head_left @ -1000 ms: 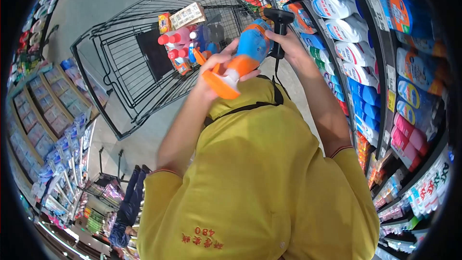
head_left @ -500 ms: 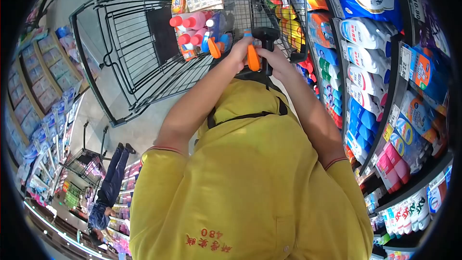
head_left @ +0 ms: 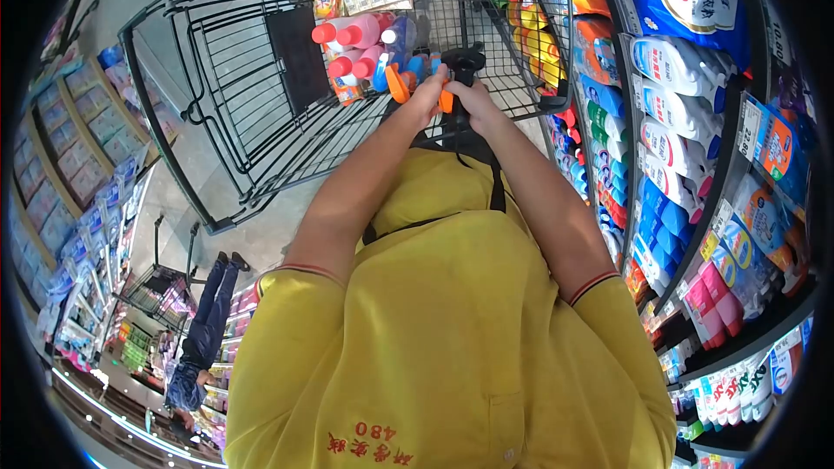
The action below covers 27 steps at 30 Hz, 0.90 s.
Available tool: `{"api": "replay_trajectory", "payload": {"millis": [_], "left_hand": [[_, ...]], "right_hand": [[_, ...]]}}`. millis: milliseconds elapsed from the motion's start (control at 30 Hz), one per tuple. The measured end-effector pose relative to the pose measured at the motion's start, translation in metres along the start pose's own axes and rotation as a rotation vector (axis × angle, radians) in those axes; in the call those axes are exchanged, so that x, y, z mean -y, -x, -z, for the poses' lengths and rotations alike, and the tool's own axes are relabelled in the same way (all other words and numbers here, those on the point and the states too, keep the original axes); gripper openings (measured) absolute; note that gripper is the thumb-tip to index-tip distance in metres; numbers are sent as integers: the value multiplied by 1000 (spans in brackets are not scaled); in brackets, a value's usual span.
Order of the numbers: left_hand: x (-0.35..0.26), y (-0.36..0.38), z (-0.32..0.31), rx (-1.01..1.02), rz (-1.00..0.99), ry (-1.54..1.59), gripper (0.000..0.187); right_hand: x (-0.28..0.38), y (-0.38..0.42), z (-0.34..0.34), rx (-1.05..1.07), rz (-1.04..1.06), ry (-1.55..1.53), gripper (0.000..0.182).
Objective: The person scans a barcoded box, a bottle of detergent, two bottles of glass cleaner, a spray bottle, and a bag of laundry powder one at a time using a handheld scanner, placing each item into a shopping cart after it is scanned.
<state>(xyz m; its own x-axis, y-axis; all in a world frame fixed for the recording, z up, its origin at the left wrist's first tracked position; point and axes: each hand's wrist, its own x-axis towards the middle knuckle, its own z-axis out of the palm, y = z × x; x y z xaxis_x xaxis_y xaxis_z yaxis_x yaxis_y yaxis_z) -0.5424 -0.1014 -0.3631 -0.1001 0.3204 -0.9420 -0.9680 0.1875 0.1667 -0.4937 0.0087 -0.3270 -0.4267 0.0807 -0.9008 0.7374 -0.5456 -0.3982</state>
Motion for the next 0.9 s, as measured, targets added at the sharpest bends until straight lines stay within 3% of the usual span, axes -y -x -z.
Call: {"api": "replay_trajectory", "payload": {"millis": [200,267,433,500,567,733,800,900], "left_hand": [[-5,1,8,62,-86,-194,51],[-11,11,6,92,-125,-247,57],[-15,11,6,4,-18,-443,55],[-19,22,8,17,-68,-462,54],[-24,25,14,-4,-64,-454,52],[-33,30,29,-46,-72,-419,48],[-32,29,39,26,-70,-376,45],[-22,26,58,-10,-91,-341,41]], "right_hand": [[-4,-6,-1,-7,-30,-65,45],[-3,-2,-2,-1,-13,-49,33],[1,6,-4,10,4,-47,32],[3,4,0,38,17,-65,34],[4,3,9,75,-5,-68,21],[34,54,30,110,60,-224,22],[32,59,59,113,130,-273,23],[24,74,96,-63,211,-348,26]]}}
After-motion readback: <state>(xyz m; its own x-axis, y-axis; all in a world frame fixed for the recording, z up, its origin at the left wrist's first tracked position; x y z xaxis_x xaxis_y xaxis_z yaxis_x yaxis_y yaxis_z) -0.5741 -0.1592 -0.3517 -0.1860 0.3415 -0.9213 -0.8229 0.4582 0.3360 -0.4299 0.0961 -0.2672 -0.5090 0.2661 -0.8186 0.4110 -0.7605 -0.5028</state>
